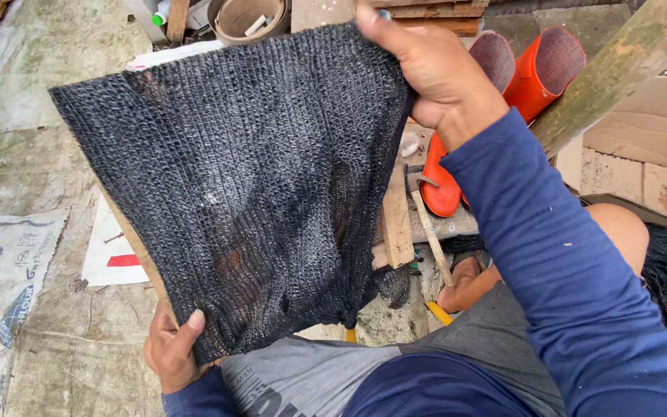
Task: The person folds a piece of black mesh fabric by hand on a small wooden board. They repeatedly align edges, fold the material in half, and smooth it down to create a compact stack.
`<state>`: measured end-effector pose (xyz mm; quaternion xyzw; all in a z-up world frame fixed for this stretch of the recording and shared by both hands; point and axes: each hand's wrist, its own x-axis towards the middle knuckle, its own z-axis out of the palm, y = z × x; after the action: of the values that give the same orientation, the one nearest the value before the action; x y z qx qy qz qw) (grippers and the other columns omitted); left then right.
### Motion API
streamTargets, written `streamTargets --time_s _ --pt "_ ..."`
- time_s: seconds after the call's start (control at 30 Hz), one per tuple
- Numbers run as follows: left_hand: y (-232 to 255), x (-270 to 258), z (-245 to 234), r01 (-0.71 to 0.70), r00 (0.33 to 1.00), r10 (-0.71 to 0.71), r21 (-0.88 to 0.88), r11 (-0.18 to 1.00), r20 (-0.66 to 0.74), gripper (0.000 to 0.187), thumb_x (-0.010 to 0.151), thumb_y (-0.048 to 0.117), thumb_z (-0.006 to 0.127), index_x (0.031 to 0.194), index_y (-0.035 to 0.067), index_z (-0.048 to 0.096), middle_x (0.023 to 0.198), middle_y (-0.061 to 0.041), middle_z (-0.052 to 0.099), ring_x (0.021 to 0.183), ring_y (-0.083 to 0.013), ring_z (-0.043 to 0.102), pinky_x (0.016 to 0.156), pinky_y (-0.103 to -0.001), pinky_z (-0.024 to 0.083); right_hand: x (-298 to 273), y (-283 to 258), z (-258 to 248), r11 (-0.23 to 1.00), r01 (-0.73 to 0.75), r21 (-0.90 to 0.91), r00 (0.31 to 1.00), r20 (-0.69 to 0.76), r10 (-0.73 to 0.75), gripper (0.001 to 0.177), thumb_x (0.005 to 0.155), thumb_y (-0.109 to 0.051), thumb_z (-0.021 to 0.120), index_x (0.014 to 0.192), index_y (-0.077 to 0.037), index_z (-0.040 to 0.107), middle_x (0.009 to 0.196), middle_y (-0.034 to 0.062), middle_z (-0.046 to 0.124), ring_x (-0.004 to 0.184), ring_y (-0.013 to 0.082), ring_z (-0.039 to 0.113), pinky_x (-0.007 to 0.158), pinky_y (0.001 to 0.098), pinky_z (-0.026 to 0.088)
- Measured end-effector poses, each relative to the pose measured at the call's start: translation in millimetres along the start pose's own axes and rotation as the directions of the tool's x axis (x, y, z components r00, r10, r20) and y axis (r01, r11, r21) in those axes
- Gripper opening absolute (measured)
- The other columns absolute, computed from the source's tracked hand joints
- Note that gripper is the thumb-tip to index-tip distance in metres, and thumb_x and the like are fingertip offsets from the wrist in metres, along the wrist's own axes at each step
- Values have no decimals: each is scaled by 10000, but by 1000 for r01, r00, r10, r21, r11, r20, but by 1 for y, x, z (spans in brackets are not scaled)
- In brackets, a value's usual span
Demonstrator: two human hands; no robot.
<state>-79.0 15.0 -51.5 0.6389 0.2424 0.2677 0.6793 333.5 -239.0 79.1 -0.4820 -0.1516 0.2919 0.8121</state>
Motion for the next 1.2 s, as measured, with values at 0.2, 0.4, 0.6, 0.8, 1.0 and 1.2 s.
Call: streamTargets --time_s 0.2,0.4,0.6,0.8,1.0,1.2 --pt "-5 -5 3 4 1000 -3 -68 998 18 658 842 179 684 1415 -103 527 1241 -152 683 1096 -210 635 1030 -330 461 10 16 -11 983 181 32 983 -6 -181 179 1030 -161 666 1084 0 725 964 74 756 828 157 722 789 317 605" --pt "-6 -5 3 29 1000 -28 -136 990 7 652 855 205 666 1408 -115 537 1250 -181 680 1084 -239 652 1017 -354 480 21 14 -42 890 400 -218 898 -99 -428 80 1009 -97 725 1012 -18 733 923 36 743 807 135 705 739 298 591" --pt "-9 -5 5 52 998 -47 -242 969 28 661 867 247 673 1396 -119 520 1261 -187 670 1082 -256 656 993 -363 513 5 14 -55 957 255 -138 967 29 -254 128 1075 -160 709 1057 -37 737 1017 34 748 885 114 700 824 281 577" --pt "3 0 21 55 998 -42 -281 958 52 657 888 166 652 1457 -112 478 1302 -183 644 1119 -252 644 1015 -364 507 -15 22 -40 957 232 -176 969 -40 -243 171 1068 -198 711 1023 -34 728 991 32 764 832 92 690 786 264 563" --pt "11 1 35 50 995 -15 -382 923 94 648 902 152 638 1478 -92 470 1308 -208 643 1121 -279 670 1010 -392 544 -24 23 -32 909 326 -261 936 -48 -349 108 1047 -126 744 1025 -21 727 990 56 767 830 97 703 766 262 571" --pt "13 3 30 47 994 -13 -318 947 108 626 905 151 629 1462 -99 489 1280 -214 654 1081 -278 678 977 -386 559 -36 31 -29 884 384 -268 907 -69 -415 143 1115 -150 681 1110 -10 709 1064 42 748 927 92 681 867 264 558"
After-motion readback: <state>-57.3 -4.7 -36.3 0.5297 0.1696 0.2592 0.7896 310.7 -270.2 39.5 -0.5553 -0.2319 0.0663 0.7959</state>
